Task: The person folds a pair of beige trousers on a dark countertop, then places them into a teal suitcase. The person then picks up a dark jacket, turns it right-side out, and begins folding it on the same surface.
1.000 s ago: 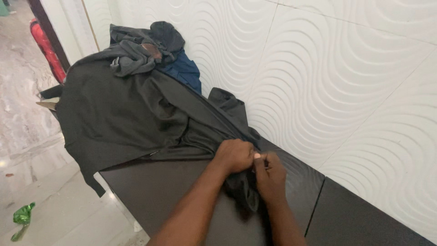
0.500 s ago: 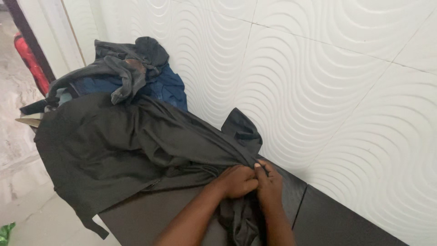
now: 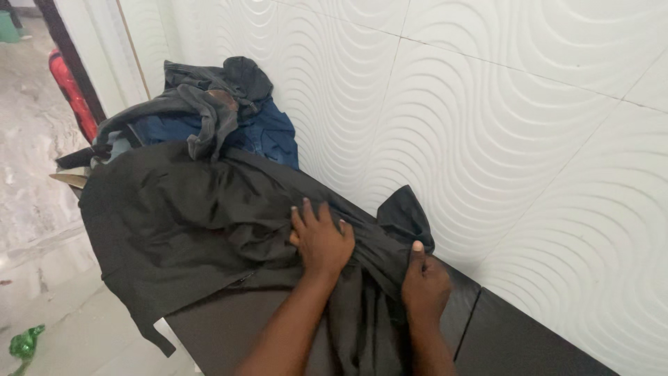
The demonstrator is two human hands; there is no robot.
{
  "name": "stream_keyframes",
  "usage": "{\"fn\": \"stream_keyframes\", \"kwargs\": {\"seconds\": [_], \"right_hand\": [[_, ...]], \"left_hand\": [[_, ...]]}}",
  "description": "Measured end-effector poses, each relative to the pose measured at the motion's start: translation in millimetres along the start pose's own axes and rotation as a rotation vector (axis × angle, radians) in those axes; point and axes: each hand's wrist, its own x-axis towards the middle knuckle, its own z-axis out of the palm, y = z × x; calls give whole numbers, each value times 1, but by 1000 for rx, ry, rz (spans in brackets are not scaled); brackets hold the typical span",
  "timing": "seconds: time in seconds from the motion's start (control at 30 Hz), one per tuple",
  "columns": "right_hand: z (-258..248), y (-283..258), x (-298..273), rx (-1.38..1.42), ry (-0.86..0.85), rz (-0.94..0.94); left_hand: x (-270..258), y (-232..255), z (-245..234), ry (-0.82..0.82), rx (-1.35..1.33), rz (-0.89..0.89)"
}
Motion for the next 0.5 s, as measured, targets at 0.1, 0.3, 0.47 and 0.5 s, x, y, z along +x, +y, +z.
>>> {"fn": "stream_keyframes", "kwargs": {"seconds": [0.1,0.3,0.47,0.5], "right_hand": [[-11,-12,-5,111,-50,6],[-22,-37,-18,117,161,-641],[-12,-46,-25,98,-206,-645],[-10,-46,-25,63,-279,-565]], "left_hand": [[-1,-2,17,-452,-154,-52],[-16,4,47,-677,-345,179],[-30,10,64,-984,-639,210],[-30,8,64,-939,-654,245]]}}
